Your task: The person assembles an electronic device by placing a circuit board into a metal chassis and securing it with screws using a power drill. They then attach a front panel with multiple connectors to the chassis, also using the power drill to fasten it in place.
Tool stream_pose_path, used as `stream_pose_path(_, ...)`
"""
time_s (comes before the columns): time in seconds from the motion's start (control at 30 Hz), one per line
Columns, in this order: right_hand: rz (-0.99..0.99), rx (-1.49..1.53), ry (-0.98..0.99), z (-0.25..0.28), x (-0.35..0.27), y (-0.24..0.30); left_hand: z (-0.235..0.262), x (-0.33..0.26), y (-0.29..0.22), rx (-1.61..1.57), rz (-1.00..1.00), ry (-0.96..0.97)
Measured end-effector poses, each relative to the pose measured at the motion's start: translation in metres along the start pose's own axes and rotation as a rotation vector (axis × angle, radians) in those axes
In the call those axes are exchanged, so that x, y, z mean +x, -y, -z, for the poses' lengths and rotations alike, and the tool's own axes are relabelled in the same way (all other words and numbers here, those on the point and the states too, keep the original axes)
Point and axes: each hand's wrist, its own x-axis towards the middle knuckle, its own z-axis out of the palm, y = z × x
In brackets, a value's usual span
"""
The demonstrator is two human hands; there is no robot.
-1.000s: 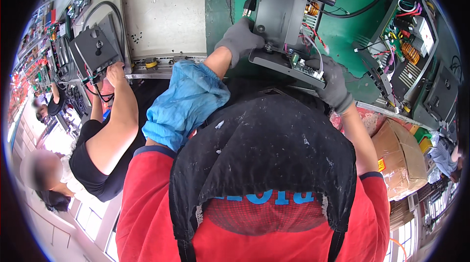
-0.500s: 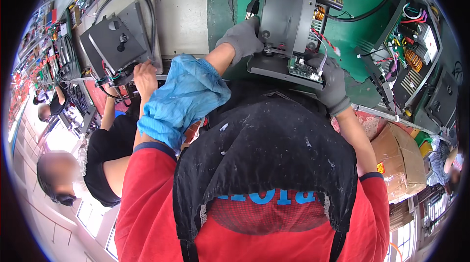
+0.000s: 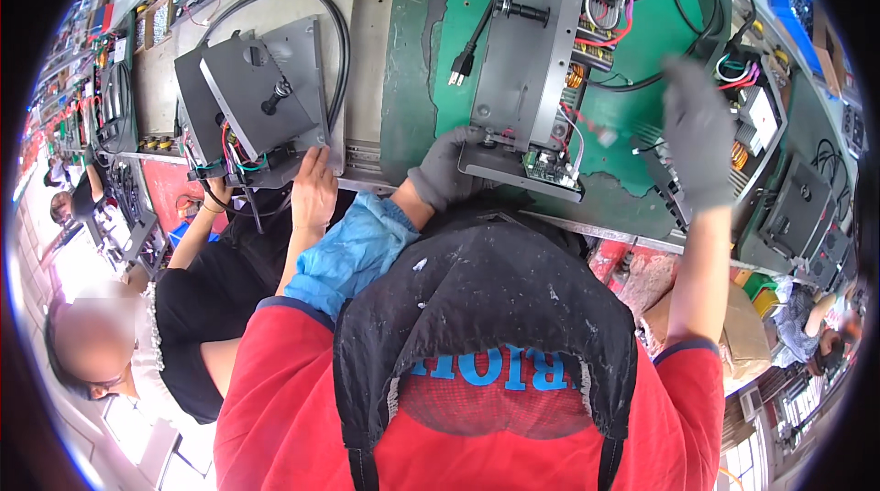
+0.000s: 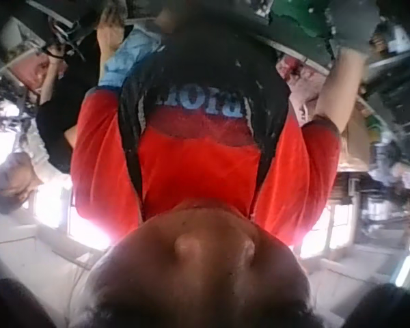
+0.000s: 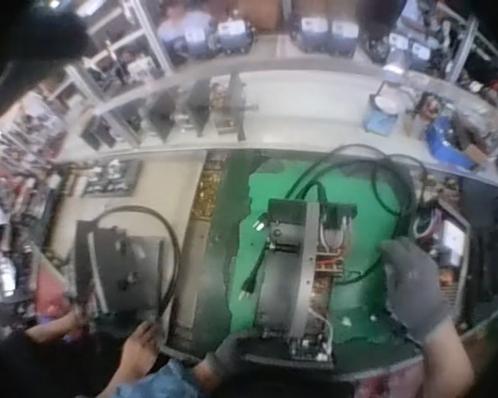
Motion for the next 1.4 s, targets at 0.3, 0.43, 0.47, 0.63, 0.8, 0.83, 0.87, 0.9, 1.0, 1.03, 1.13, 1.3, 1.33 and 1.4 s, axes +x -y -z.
stream_pose_path(0.3,-0.048,0.551,0.071,-0.054,0.094,-0.012,0.005,-0.017,-0.007,0.009,-0.128,-0.189)
stream_pose_path(0.43,-0.076,0.526,-0.011,-0.011,0.068,0.049,0.014,-0.063,-0.015,0.127,-0.239,-0.151)
stream_pose_path(0.47,-0.083,0.508,-0.067,-0.002,0.062,0.068,0.057,-0.063,-0.018,0.109,-0.195,-0.013)
stream_pose_path(0.63,-0.027,0.430,-0.152,0.003,0.026,0.107,0.082,-0.119,-0.032,0.028,-0.098,-0.028)
stream_pose_path(0.8,-0.061,0.261,-0.027,-0.012,0.010,0.128,0.059,-0.137,-0.036,-0.177,-0.074,-0.062)
stream_pose_path(0.83,-0.062,0.234,0.001,-0.013,0.011,0.132,0.062,-0.129,-0.035,-0.116,-0.074,-0.073)
stream_pose_path(0.87,-0.091,0.181,0.075,-0.014,0.015,0.134,0.070,-0.118,-0.032,-0.002,-0.066,-0.092)
stream_pose_path(0.9,-0.103,0.124,0.093,-0.016,0.024,0.135,0.080,-0.113,-0.033,0.141,-0.048,-0.115)
stream_pose_path(1.0,-0.111,0.081,0.079,-0.029,0.042,0.108,0.119,-0.083,-0.020,0.945,-0.035,-0.157)
stream_pose_path(1.03,-0.125,0.093,0.015,-0.030,0.046,0.094,0.129,-0.072,-0.019,1.423,-0.104,-0.089)
stream_pose_path(1.13,-0.211,0.075,-0.033,-0.031,0.057,0.061,0.124,-0.044,-0.024,1.598,-0.397,0.053)
stream_pose_path(1.3,-0.220,-0.024,-0.124,-0.029,0.062,0.054,0.034,-0.049,-0.022,0.742,-0.342,-0.158)
stream_pose_path(1.33,-0.069,-0.044,-0.207,-0.027,0.059,0.063,0.035,-0.051,-0.021,0.905,-0.439,-0.062)
stream_pose_path(1.4,0.261,0.034,-0.195,-0.026,0.050,0.091,0.023,-0.051,-0.025,0.251,-0.018,-0.136)
